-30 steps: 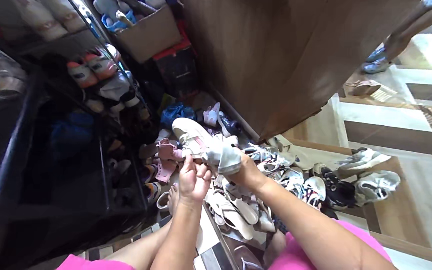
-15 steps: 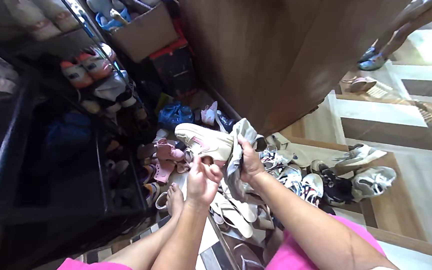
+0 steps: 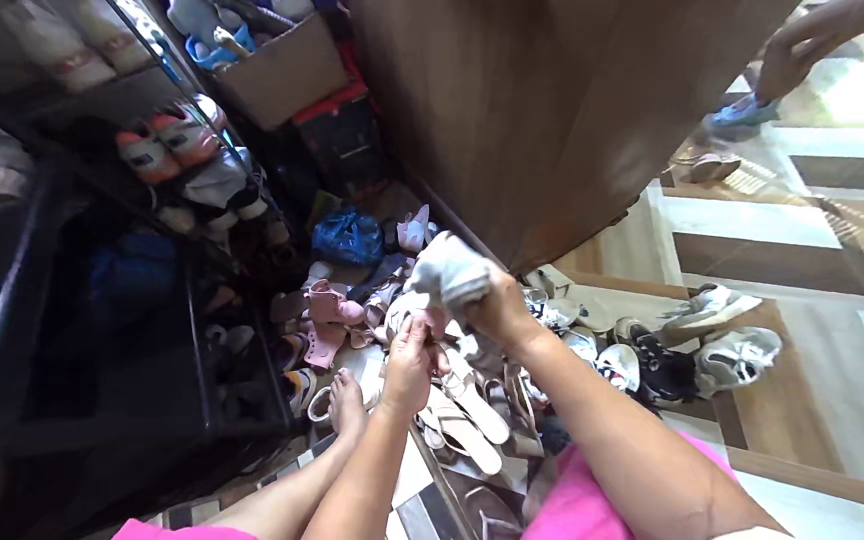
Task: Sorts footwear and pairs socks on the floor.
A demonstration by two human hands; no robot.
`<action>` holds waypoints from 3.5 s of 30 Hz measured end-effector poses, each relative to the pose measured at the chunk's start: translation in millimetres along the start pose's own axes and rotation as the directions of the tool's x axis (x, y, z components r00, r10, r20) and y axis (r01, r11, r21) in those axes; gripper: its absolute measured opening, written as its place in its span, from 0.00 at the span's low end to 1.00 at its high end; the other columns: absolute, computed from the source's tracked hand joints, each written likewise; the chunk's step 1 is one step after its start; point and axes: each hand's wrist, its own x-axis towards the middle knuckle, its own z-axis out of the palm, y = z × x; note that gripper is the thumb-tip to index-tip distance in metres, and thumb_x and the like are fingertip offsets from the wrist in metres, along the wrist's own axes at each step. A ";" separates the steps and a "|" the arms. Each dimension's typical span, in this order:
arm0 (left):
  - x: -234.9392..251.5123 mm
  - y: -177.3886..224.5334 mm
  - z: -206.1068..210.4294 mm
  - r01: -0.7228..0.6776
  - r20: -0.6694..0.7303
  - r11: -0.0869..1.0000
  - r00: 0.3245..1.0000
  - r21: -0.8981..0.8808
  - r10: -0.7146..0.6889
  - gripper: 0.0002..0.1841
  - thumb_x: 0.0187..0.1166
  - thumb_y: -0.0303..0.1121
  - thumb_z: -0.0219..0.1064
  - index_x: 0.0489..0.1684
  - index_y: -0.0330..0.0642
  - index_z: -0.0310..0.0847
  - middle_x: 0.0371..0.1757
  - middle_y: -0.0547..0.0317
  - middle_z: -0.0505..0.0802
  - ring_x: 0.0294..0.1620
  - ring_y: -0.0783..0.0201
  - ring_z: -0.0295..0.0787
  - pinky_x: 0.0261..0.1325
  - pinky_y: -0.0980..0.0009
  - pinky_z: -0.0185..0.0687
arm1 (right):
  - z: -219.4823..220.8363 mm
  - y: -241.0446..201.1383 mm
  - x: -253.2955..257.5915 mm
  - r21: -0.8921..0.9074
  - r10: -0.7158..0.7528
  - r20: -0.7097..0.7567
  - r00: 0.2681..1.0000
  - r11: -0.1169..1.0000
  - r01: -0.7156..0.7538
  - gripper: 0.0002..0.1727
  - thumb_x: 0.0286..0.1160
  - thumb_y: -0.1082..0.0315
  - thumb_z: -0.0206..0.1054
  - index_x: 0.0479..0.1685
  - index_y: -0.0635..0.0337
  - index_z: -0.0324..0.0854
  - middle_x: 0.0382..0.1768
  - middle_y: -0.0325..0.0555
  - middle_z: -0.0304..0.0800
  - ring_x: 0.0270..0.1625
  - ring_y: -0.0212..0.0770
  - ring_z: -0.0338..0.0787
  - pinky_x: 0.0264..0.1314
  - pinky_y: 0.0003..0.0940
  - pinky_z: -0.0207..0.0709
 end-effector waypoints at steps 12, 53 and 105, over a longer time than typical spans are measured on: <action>-2.9 5.1 3.0 0.117 0.052 0.966 0.993 -0.231 -0.108 0.24 0.96 0.40 0.28 0.48 0.47 0.74 0.31 0.63 0.85 0.13 0.76 0.70 0.16 0.83 0.69 | 4.3 2.4 -2.0 -0.018 0.016 -0.108 0.994 1.000 -0.018 0.23 0.71 0.60 0.77 0.56 0.70 0.84 0.50 0.64 0.91 0.51 0.59 0.94 0.56 0.62 0.85; -7.9 13.1 2.5 0.140 0.136 0.609 0.989 -0.781 -0.052 0.30 0.94 0.46 0.35 0.30 0.43 0.82 0.14 0.65 0.81 0.11 0.73 0.74 0.19 0.80 0.74 | 41.9 24.3 -19.4 0.271 -0.020 -0.147 0.989 0.961 0.060 0.16 0.69 0.66 0.76 0.50 0.68 0.87 0.43 0.53 0.92 0.49 0.41 0.92 0.57 0.42 0.85; -12.2 -30.4 -6.3 -0.426 0.405 0.057 0.888 0.903 0.216 0.12 0.80 0.27 0.62 0.42 0.29 0.92 0.43 0.37 0.95 0.51 0.40 0.95 0.59 0.44 0.85 | 16.1 -2.0 -6.5 -0.144 -0.446 0.142 0.884 0.874 0.465 0.13 0.51 0.71 0.83 0.36 0.65 0.91 0.40 0.58 0.89 0.37 0.56 0.92 0.33 0.53 0.85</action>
